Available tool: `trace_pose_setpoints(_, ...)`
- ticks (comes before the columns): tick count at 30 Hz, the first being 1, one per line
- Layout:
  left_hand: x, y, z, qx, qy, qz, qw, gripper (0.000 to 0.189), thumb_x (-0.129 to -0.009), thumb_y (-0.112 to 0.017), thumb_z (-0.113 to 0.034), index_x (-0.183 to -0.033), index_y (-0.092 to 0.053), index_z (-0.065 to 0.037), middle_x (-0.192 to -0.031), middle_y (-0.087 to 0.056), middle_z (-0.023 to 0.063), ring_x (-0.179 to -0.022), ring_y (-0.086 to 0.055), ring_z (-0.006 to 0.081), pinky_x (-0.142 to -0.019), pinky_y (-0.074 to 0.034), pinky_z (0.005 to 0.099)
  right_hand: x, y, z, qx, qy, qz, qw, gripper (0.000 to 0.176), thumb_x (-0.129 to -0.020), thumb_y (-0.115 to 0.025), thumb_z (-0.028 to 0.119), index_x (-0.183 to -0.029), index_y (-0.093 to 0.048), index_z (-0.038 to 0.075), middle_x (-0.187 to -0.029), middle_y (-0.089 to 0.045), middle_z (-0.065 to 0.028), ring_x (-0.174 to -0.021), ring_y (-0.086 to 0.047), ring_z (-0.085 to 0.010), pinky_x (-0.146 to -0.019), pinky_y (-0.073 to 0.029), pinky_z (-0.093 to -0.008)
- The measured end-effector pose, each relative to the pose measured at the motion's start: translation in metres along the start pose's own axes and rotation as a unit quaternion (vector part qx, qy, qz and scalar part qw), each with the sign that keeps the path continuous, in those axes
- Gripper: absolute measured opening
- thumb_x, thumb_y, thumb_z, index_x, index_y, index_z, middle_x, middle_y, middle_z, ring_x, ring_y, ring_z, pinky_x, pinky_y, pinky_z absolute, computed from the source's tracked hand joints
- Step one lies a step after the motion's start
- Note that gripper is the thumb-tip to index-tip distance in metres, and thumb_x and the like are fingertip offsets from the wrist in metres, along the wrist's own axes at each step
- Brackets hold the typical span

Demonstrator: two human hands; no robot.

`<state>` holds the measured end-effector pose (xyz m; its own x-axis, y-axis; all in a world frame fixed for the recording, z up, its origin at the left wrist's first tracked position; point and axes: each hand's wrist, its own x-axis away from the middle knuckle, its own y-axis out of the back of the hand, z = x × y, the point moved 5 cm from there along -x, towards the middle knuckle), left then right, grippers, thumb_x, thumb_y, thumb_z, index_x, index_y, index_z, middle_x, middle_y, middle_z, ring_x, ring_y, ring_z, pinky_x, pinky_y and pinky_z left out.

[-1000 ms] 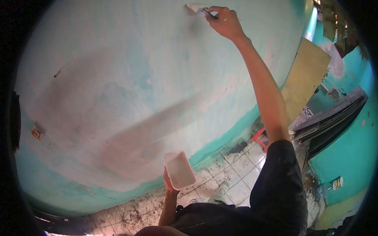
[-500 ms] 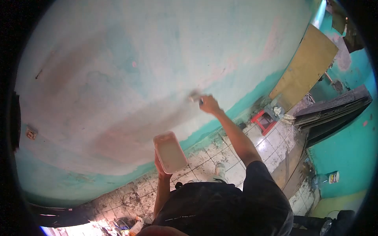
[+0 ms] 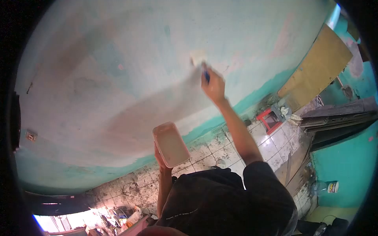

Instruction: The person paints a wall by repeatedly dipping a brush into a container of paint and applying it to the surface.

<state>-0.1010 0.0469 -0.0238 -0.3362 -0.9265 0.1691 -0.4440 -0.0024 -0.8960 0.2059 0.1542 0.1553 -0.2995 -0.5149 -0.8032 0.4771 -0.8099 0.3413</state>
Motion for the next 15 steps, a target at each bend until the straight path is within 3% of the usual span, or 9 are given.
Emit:
trace_pose_setpoints(4,-0.005,0.018,-0.004,-0.028,-0.009,-0.041,0.999,0.059,-0.104,-0.038,-0.055,-0.138,-0.053,-0.008,-0.126,-0.062,0.0113,-0.112,-0.062,0.0273,-0.096,-0.052,0.0437,0.118,-0.036,-0.048,-0.033,-0.054,0.089,0.994,0.027,-0.088,-0.066,0.011,-0.115,-0.068,0.005,-0.072,-0.064,-0.0202,-0.064,-0.066,-0.0387,-0.062,-0.053,-0.0431)
trace_pose_setpoints(6,-0.013,0.036,-0.003,-0.032,-0.019,-0.005,0.999,0.061,-0.104,-0.037,-0.056,-0.139,-0.052,-0.009,-0.128,-0.061,0.0115,-0.113,-0.061,0.0279,-0.096,-0.052,0.044,0.138,-0.045,-0.064,0.07,-0.217,0.348,0.91,0.03,-0.086,-0.068,0.017,-0.115,-0.068,0.007,-0.083,-0.067,-0.0218,-0.078,-0.068,-0.0381,-0.072,-0.055,-0.0466)
trace_pose_setpoints(7,-0.009,0.023,-0.005,-0.033,-0.022,-0.006,0.999,0.061,-0.104,-0.037,-0.056,-0.139,-0.052,-0.009,-0.128,-0.061,0.0115,-0.113,-0.061,0.0279,-0.096,-0.052,0.044,0.128,-0.04,-0.061,0.067,-0.215,0.349,0.91,0.03,-0.086,-0.068,0.017,-0.115,-0.068,0.007,-0.083,-0.067,-0.0218,-0.078,-0.068,-0.0381,-0.072,-0.055,-0.0466)
trace_pose_setpoints(9,-0.006,-0.008,-0.005,0.003,-0.01,0.028,1.0,0.061,-0.104,-0.037,-0.055,-0.141,-0.051,-0.009,-0.128,-0.062,0.0109,-0.114,-0.061,0.0282,-0.097,-0.052,0.0443,0.086,-0.032,-0.049,0.103,-0.105,0.429,0.891,0.033,-0.084,-0.069,0.021,-0.114,-0.067,0.01,-0.096,-0.066,-0.0243,-0.094,-0.065,-0.0388,-0.082,-0.053,-0.0486)
trace_pose_setpoints(10,-0.009,-0.01,-0.002,0.007,-0.013,0.034,0.999,0.061,-0.104,-0.037,-0.055,-0.141,-0.051,-0.009,-0.128,-0.062,0.0109,-0.114,-0.061,0.0282,-0.097,-0.052,0.0443,0.046,-0.02,-0.026,0.116,-0.099,0.46,0.875,0.034,-0.084,-0.069,0.021,-0.116,-0.066,0.01,-0.104,-0.064,-0.0237,-0.106,-0.06,-0.0385,-0.09,-0.051,-0.0476)
trace_pose_setpoints(12,-0.017,-0.008,0.001,-0.014,-0.006,0.015,1.0,0.063,-0.103,-0.037,-0.057,-0.141,-0.051,-0.008,-0.128,-0.063,0.0104,-0.115,-0.061,0.0285,-0.099,-0.051,0.0443,-0.039,-0.001,0.003,0.111,-0.046,0.404,0.907,0.026,-0.083,-0.069,0.017,-0.108,-0.069,0.009,-0.104,-0.067,-0.0208,-0.103,-0.061,-0.0368,-0.089,-0.051,-0.0458)
trace_pose_setpoints(15,-0.023,-0.028,-0.008,-0.042,0.037,0.03,0.998,0.065,-0.102,-0.038,-0.059,-0.14,-0.052,-0.008,-0.129,-0.062,0.0115,-0.115,-0.061,0.0291,-0.099,-0.051,0.045,-0.196,0.055,0.095,0.141,0.23,0.379,0.885,0.026,-0.085,-0.069,0.022,-0.106,-0.073,0.008,-0.102,-0.069,-0.0191,-0.091,-0.066,-0.034,-0.084,-0.053,-0.0413)
